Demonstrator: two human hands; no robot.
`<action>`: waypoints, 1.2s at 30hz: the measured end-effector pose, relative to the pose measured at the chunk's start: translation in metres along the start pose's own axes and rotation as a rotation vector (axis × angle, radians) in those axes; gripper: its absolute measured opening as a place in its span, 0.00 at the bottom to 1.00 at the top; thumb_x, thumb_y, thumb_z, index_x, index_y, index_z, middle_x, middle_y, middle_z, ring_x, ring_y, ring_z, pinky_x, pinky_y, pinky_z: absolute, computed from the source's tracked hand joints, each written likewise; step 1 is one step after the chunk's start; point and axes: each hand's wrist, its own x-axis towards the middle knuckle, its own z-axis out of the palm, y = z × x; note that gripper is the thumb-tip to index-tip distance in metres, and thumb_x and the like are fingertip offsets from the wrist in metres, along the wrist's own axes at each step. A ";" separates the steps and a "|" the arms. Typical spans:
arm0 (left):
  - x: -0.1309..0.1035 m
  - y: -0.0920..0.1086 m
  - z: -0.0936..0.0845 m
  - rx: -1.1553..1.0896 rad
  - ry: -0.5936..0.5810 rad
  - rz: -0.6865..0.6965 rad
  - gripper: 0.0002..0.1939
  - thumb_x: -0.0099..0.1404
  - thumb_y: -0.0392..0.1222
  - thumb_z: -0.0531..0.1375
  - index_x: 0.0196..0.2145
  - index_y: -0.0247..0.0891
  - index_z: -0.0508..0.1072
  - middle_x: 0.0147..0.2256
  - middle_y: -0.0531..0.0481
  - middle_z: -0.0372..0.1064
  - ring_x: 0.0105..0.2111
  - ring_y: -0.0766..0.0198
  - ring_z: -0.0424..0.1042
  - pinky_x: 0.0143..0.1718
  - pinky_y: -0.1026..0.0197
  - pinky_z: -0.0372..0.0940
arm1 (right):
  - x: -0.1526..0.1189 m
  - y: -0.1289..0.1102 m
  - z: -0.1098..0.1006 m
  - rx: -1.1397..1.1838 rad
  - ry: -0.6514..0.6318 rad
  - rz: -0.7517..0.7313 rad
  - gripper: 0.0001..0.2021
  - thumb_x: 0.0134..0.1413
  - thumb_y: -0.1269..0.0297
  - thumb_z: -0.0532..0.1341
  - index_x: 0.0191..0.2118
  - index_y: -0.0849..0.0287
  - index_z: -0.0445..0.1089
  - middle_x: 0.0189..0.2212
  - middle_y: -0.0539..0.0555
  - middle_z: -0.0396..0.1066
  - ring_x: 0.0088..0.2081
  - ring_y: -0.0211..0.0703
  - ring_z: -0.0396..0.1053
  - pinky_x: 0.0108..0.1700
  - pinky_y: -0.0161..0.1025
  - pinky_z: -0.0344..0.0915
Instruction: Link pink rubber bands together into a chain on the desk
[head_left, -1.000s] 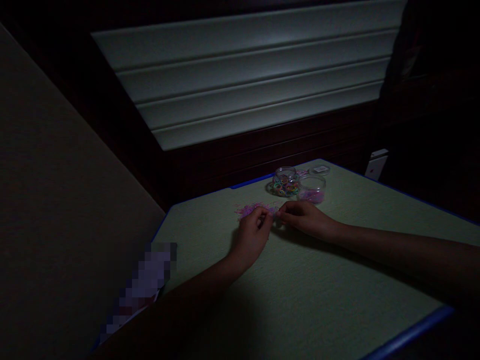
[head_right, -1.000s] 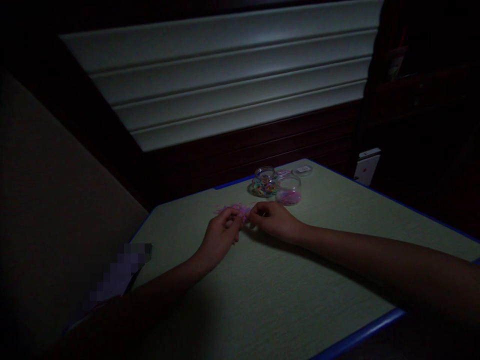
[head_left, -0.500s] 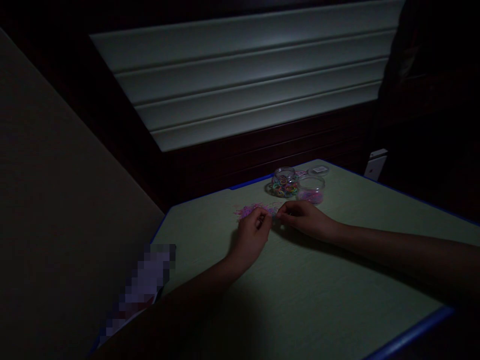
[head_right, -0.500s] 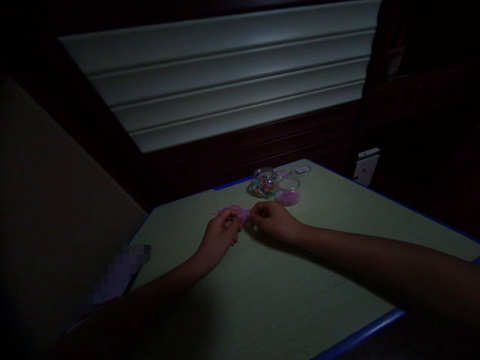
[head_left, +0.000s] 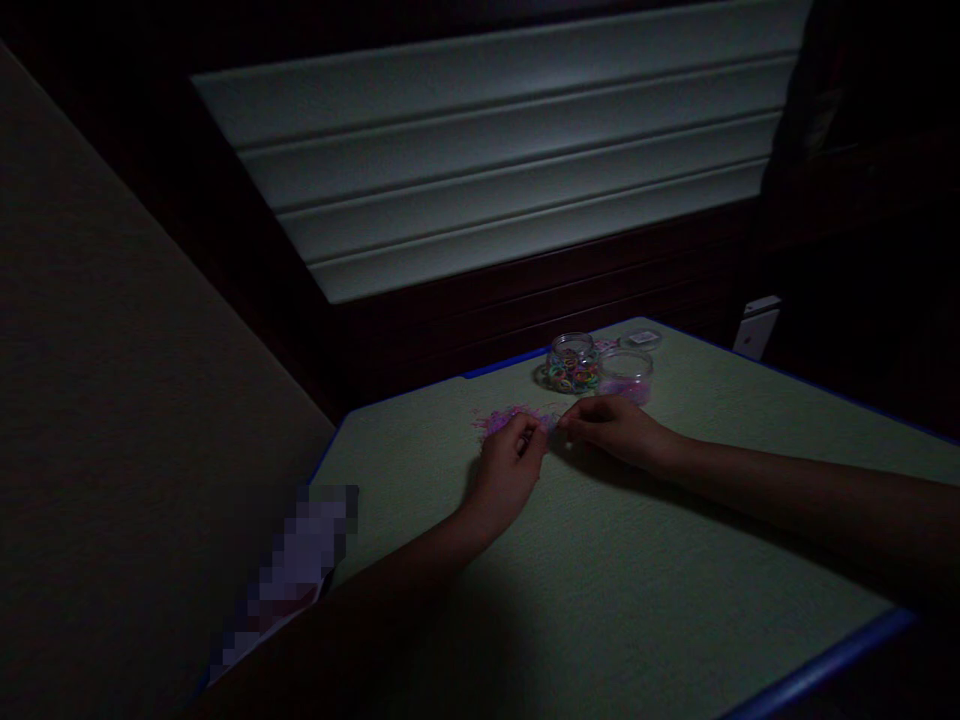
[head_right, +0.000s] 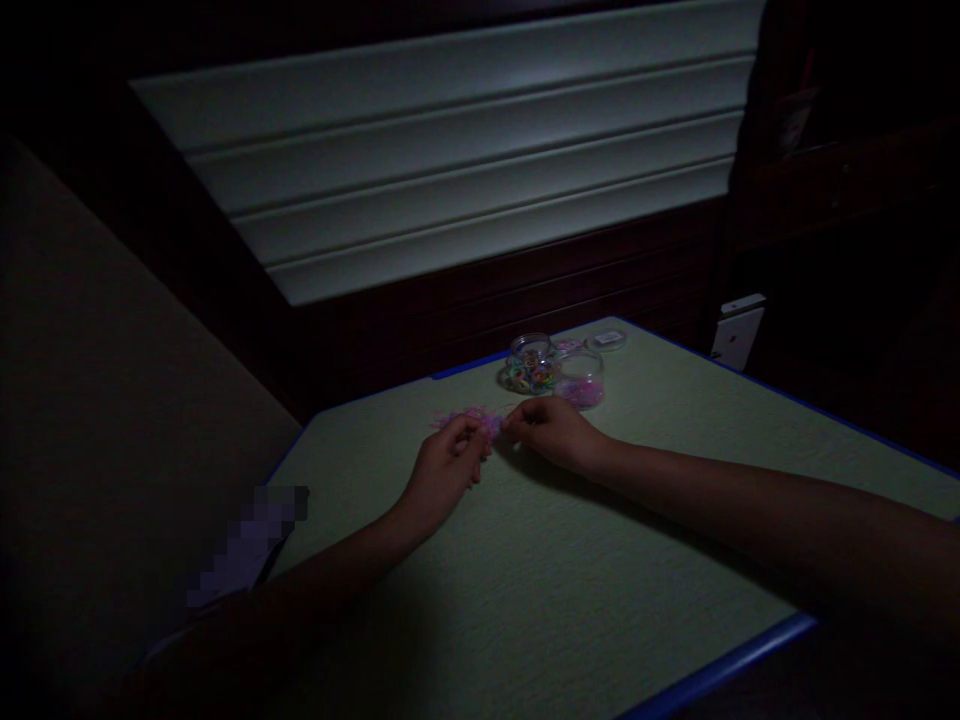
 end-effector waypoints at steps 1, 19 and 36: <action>0.000 0.000 0.000 -0.001 0.001 0.002 0.13 0.59 0.49 0.47 0.29 0.37 0.63 0.22 0.56 0.61 0.17 0.74 0.58 0.18 0.70 0.52 | 0.000 0.001 0.000 0.003 -0.002 -0.002 0.14 0.44 0.56 0.55 0.28 0.64 0.66 0.20 0.49 0.62 0.21 0.31 0.57 0.23 0.30 0.53; 0.000 0.001 0.000 -0.009 -0.002 0.013 0.12 0.59 0.48 0.47 0.28 0.37 0.62 0.22 0.56 0.61 0.17 0.74 0.58 0.18 0.70 0.52 | 0.001 0.001 -0.002 0.030 0.034 0.021 0.15 0.41 0.55 0.57 0.28 0.65 0.67 0.19 0.48 0.61 0.19 0.30 0.55 0.22 0.30 0.52; 0.000 0.001 -0.001 -0.022 -0.034 0.026 0.12 0.60 0.48 0.46 0.29 0.37 0.62 0.22 0.56 0.60 0.17 0.74 0.58 0.18 0.70 0.52 | 0.001 0.000 -0.001 0.021 0.030 0.031 0.13 0.43 0.57 0.56 0.27 0.65 0.66 0.19 0.48 0.60 0.20 0.30 0.55 0.22 0.30 0.52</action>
